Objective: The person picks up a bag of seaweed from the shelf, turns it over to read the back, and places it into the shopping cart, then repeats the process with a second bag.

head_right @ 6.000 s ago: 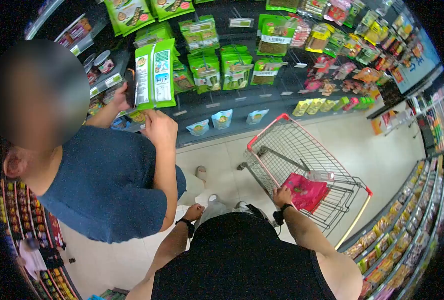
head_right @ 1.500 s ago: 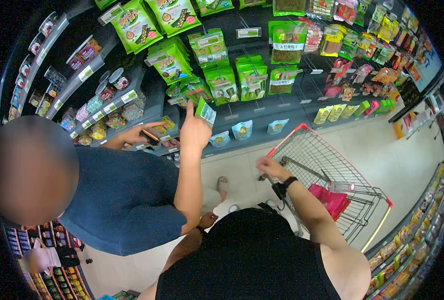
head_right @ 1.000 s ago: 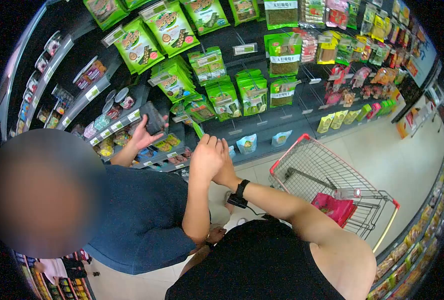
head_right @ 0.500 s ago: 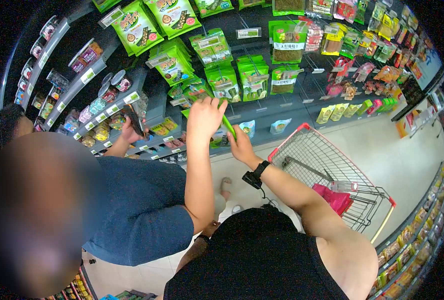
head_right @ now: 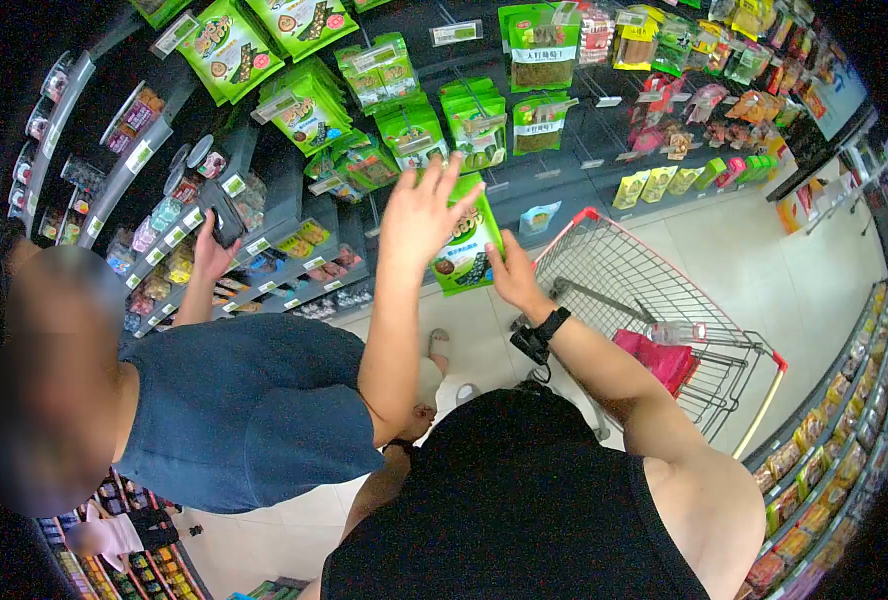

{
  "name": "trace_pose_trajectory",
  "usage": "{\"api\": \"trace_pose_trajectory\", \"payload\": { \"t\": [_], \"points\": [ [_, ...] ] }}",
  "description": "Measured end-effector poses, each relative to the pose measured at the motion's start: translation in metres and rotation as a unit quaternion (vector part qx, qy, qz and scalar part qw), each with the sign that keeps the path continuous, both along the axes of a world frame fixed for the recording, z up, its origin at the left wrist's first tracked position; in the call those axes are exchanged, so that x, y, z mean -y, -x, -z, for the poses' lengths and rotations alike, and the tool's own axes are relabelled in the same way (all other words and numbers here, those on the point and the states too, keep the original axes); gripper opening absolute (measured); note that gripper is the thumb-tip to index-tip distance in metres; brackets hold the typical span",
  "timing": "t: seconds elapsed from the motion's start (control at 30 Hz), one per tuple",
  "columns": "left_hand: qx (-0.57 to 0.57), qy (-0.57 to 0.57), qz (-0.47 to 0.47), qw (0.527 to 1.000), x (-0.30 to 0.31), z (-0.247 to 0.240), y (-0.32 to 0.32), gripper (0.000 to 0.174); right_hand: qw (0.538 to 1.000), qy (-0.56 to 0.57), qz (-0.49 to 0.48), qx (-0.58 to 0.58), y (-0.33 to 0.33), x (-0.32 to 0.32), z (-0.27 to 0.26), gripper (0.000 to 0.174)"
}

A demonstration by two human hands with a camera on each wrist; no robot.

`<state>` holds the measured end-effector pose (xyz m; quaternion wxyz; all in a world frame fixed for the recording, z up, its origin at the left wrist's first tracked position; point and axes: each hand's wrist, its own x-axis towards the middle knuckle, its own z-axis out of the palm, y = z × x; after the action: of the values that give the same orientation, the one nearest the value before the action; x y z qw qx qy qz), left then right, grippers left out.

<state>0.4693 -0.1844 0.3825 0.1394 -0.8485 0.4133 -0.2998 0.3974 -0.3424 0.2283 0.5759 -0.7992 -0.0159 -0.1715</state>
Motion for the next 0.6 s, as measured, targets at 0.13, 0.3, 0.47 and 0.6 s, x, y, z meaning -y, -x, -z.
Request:
{"api": "trace_pose_trajectory", "payload": {
  "t": [0.13,0.3,0.47,0.6],
  "points": [
    [0.037,-0.135,-0.211,0.967,-0.045,-0.022,0.050,0.040,0.998,-0.046,0.008,-0.049,0.005,0.022,0.009,0.021],
    [-0.604,0.312,-0.199,0.706,-0.175,0.365,0.256,0.023,0.962,-0.259,-0.020,-0.078,0.017,0.034,-0.013,0.023],
    [-0.638,0.437,-0.181,0.607,-0.140,0.331,0.240,0.020,0.943,-0.312,-0.041,-0.108,0.036,0.039,-0.062,0.023],
    [-0.613,0.470,-0.126,0.622,-0.097,0.262,0.207,0.014,0.888,-0.417,-0.100,-0.163,0.042,0.039,-0.073,0.023]
  ]
}}
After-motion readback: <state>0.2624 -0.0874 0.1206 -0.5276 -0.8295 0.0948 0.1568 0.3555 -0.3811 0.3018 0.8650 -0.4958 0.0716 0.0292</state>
